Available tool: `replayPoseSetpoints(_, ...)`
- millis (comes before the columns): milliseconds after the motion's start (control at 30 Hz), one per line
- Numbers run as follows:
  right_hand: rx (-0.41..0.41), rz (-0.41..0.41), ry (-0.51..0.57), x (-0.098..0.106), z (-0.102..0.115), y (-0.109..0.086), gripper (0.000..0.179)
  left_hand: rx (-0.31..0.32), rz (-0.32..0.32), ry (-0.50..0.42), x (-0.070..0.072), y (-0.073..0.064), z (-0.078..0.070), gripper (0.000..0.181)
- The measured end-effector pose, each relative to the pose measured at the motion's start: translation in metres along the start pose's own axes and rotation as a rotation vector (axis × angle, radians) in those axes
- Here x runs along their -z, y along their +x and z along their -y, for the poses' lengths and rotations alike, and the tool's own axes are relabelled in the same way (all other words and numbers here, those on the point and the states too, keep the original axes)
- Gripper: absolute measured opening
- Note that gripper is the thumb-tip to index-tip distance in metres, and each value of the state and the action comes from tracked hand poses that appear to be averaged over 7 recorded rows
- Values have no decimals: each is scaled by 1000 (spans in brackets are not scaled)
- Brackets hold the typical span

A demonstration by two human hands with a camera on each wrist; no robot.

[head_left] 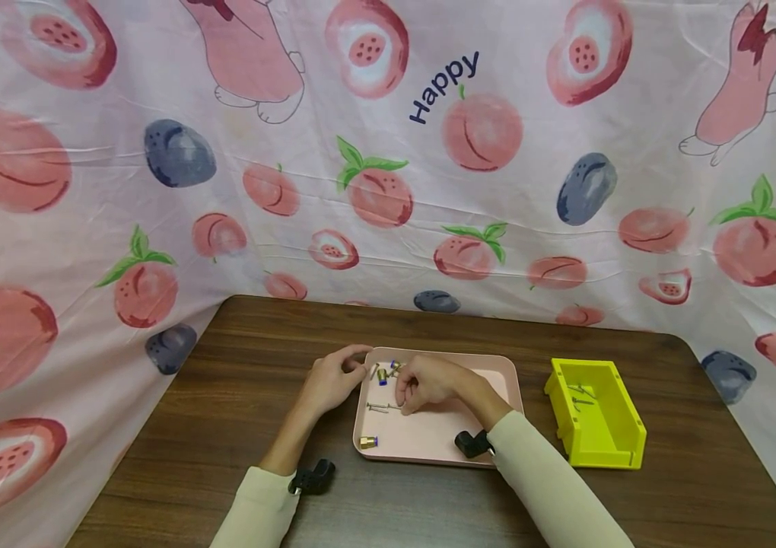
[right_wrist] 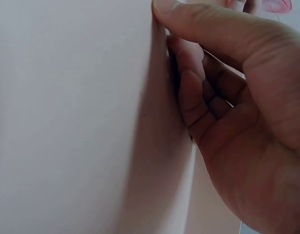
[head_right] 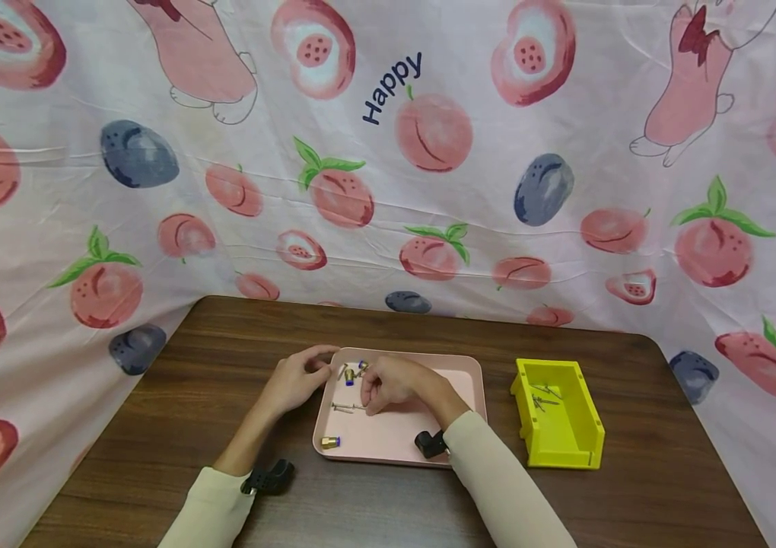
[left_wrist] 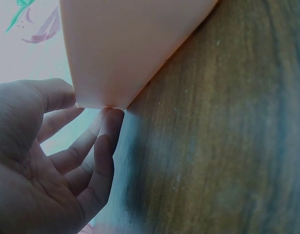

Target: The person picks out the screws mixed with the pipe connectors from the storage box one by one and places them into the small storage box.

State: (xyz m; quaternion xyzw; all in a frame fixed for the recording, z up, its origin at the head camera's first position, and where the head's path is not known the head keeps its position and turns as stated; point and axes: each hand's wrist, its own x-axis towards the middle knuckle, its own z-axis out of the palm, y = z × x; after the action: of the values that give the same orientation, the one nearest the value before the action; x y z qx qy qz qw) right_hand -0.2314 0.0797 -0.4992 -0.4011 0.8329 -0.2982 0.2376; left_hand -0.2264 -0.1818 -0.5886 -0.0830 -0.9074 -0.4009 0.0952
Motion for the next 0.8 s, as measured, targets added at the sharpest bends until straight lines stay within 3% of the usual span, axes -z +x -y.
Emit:
replayPoseSetpoints(333, 81, -50, -155, -2, -1, 2, 14, -2, 0, 4, 0, -1, 1, 38)
replayPoseSetpoints(533, 70, -78, -167, -2, -1, 1, 11, -6, -1, -10, 1, -2, -1, 38)
replayPoseSetpoints(567, 67, -84, -167, -2, -1, 0, 9, -27, -8, -14, 5, -6, -9, 38)
replayPoseSetpoints(667, 54, -103, -169, -1, 0, -2, 7, -46, -26, -9, 5, -7, -10, 38)
replayPoseSetpoints(767, 56, -134, -179, 0, 2, -5, 9, -38, -31, -1, 5, -6, -10, 38)
replayPoseSetpoints(800, 61, -147, -186, 1, 2, -7, 10, -14, -25, 4, 1, -2, -3, 37)
